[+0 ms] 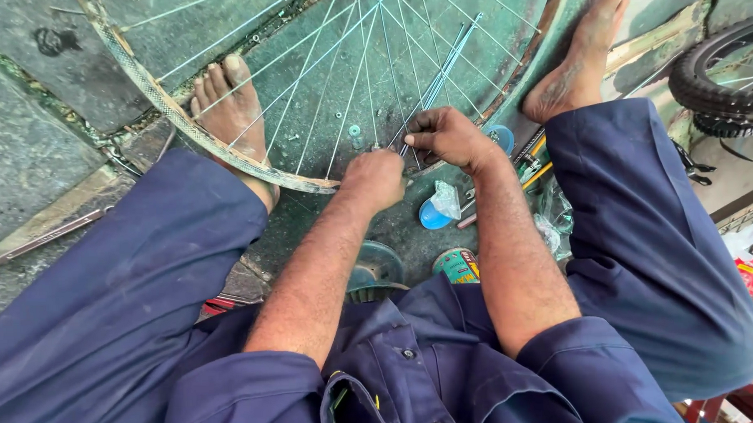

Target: Repair a bicycle wheel by installing and tightening spokes.

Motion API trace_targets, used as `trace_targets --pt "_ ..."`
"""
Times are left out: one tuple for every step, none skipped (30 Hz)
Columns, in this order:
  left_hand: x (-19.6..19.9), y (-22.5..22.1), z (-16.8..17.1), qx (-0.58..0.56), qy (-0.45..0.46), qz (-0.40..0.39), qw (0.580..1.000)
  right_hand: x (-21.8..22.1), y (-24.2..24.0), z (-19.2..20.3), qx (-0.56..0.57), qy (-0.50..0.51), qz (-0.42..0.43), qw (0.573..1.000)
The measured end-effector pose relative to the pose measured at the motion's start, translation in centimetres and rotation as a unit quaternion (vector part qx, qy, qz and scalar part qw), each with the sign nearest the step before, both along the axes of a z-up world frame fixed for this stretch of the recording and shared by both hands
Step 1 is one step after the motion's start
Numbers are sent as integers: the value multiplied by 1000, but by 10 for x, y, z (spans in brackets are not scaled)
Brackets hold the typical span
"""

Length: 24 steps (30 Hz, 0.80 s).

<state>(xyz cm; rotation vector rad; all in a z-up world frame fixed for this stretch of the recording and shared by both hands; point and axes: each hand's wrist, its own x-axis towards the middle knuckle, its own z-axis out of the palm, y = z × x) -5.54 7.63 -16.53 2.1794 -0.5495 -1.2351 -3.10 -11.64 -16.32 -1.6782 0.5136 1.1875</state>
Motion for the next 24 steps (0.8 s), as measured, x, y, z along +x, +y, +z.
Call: trace_targets --pt "2 1 -1 0 2 0 1000 0 -2 -2 0 2 0 1000" --pt "3 1 -2 0 56 35 998 -3 -4 -4 0 -2 -6 1000" --pt "2 2 -3 1 110 70 991 -6 -6 -6 1 -5 -12 1000" --pt "0 0 -8 1 114 70 991 -6 -5 -2 0 -2 -12 1000" --pt "-2 -1 -11 4 113 71 991 -5 -3 1 4 -5 -17 1000" --pt "-1 -2 -16 7 109 72 991 -1 -1 4 8 -10 -21 1000" --pt "0 -3 -12 8 110 73 991 -1 0 5 8 -10 -21 1000" --pt "1 -3 -9 13 102 76 992 1 1 7 0 -7 -16 1000" --pt "3 -3 -6 18 95 80 992 2 2 8 -9 -5 -10 1000" --pt "2 -4 -6 18 96 79 992 1 1 6 -9 -3 -11 1000" --pt "1 -5 -6 26 95 75 992 1 0 4 -6 -2 -11 1000" --pt "-1 -6 -7 33 93 71 993 -1 -1 2 -3 -1 -13 1000" --pt "-1 -7 -8 33 95 70 992 -2 -2 1 -3 1 -14 1000" --pt "0 -8 -10 27 91 83 992 -2 -3 0 -1 1 -18 1000" --pt "1 -9 -12 21 87 97 991 -2 -4 -2 1 2 -22 1000" --pt "2 -10 -16 21 89 95 991 -1 -4 0 1 3 -23 1000" --pt "3 -11 -19 14 122 99 987 -1 -3 1 2 7 -27 1000" --pt "5 -11 -22 8 155 104 982 1 -2 3 4 11 -30 999" --pt "9 -10 -15 8 155 104 982 1 -2 3 4 11 -30 999" --pt "12 -8 -8 23 171 85 981 1 -2 3 11 15 -33 999" --pt "16 -7 -2 37 185 67 980 2 -2 2 18 18 -36 999" --pt "13 -7 -4 37 187 68 979 2 -2 3 18 20 -34 999" --pt "11 -7 -6 33 159 69 984 2 -2 3 13 17 -32 999" --pt "7 -8 -8 28 131 71 989 2 -2 3 7 14 -30 999"
